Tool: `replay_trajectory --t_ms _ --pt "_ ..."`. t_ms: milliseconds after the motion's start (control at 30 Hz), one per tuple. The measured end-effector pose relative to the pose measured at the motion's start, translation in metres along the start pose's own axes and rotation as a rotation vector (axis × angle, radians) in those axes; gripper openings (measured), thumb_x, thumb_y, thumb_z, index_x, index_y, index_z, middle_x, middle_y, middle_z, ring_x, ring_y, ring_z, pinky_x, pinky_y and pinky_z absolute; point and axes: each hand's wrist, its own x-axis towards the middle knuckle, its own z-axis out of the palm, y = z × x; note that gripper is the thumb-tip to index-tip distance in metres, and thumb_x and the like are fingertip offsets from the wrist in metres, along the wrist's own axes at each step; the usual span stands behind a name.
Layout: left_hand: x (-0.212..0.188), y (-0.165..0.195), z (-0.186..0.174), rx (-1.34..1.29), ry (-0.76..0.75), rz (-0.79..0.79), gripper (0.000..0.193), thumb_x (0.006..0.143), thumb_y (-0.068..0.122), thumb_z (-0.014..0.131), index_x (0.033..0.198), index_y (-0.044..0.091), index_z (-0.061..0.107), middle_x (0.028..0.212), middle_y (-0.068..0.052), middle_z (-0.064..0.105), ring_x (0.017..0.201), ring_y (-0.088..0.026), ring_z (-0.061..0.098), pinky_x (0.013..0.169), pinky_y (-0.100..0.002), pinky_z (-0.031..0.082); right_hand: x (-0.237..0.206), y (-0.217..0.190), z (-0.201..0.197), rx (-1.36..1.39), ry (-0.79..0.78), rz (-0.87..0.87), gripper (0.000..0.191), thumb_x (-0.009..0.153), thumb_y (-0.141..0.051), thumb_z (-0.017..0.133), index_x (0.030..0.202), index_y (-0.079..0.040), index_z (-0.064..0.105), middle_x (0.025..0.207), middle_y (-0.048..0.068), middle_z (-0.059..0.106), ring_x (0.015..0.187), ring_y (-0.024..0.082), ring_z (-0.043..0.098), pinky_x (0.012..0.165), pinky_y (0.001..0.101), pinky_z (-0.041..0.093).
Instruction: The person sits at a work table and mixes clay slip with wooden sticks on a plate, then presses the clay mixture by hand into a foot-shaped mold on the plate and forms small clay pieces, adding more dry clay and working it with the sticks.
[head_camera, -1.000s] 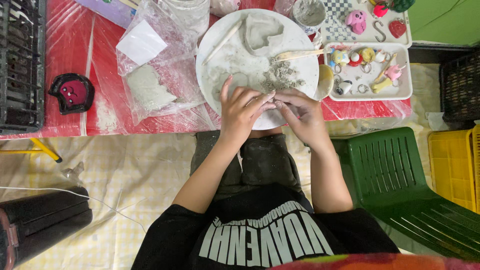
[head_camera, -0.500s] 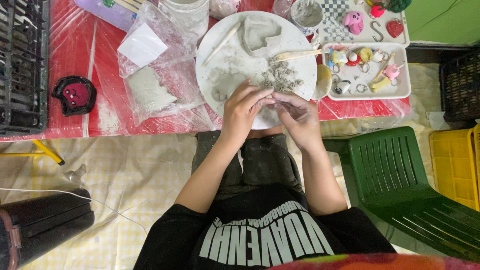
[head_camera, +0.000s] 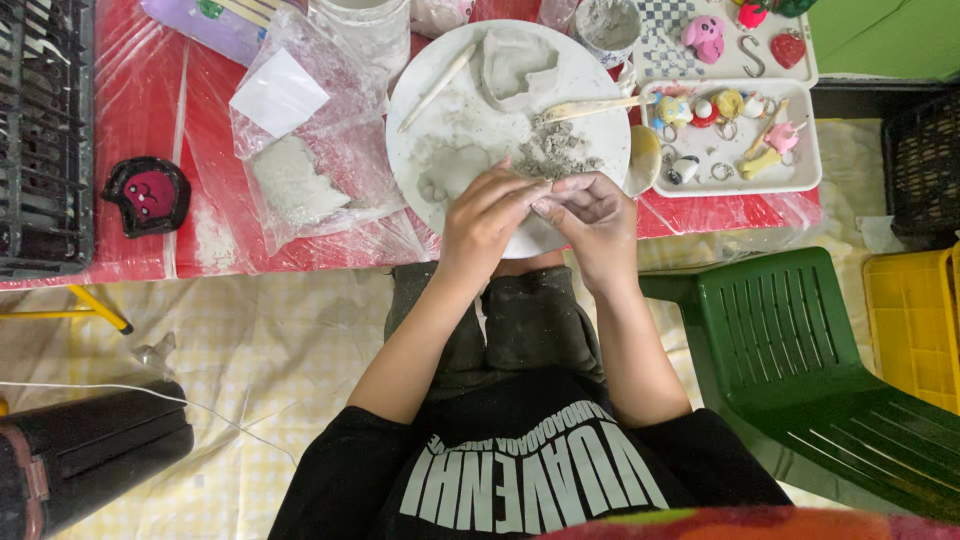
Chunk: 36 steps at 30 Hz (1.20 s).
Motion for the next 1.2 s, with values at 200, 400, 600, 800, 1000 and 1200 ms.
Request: replay_trajectory --t_ms 200,400,600,800,1000,1200 --pt "0.001 -0.005 0.005 0.043 0.036 0.054 0.032 0.086 -0.006 0.076 0.115 0.005 0.071 0.100 -0.009 0.073 0.098 -0.028 0.071 0.103 -0.045 0.059 0.012 0.000 -0.005 -0.076 -0.064 -0.071 0.026 0.096 0.010 0.075 0.106 -0.002 0.054 0.102 0.008 0.069 0.100 0.013 0.069 0.093 0.0285 0.058" --pt "0.007 -0.011 -0.001 0.089 0.006 0.079 0.034 0.085 -0.001 0.080 0.117 0.008 0.073 0.098 -0.005 0.072 0.095 -0.023 0.071 0.088 -0.038 0.060 0.021 -0.005 -0.007 0.047 -0.115 0.027 0.027 0.094 0.009 0.073 0.108 -0.004 0.053 0.099 0.008 0.071 0.095 0.013 0.070 0.086 0.0274 0.058" --pt "0.015 -0.005 -0.012 0.158 -0.051 0.100 0.039 0.084 0.000 0.080 0.121 0.011 0.073 0.108 -0.002 0.068 0.100 -0.021 0.068 0.082 -0.035 0.060 0.027 -0.011 -0.010 -0.035 -0.176 0.038 0.023 0.100 0.009 0.070 0.116 0.001 0.055 0.109 0.015 0.074 0.103 0.017 0.071 0.096 0.0298 0.058" --pt "0.020 -0.005 -0.024 0.184 -0.166 0.194 0.039 0.085 0.006 0.078 0.123 0.009 0.074 0.109 -0.004 0.066 0.101 -0.022 0.067 0.082 -0.036 0.059 0.036 -0.028 -0.018 -0.060 -0.317 0.134 0.032 0.095 0.009 0.068 0.111 -0.005 0.044 0.106 0.017 0.073 0.106 0.022 0.074 0.093 0.0324 0.060" --pt "0.020 -0.018 -0.034 0.236 -0.240 0.320 0.031 0.085 0.007 0.074 0.116 0.006 0.074 0.109 -0.005 0.067 0.106 -0.023 0.068 0.084 -0.035 0.060 0.042 -0.029 -0.021 -0.127 -0.354 0.183 0.035 0.092 0.009 0.073 0.109 -0.004 0.044 0.104 0.020 0.074 0.103 0.021 0.074 0.090 0.0336 0.062" --pt "0.029 -0.022 -0.037 0.235 -0.216 0.382 0.019 0.086 0.011 0.079 0.105 0.012 0.074 0.105 -0.001 0.068 0.104 -0.020 0.068 0.084 -0.034 0.059 0.044 -0.030 -0.024 0.037 -0.387 0.196 0.036 0.094 0.009 0.075 0.105 -0.005 0.043 0.105 0.021 0.074 0.100 0.021 0.074 0.091 0.0337 0.062"
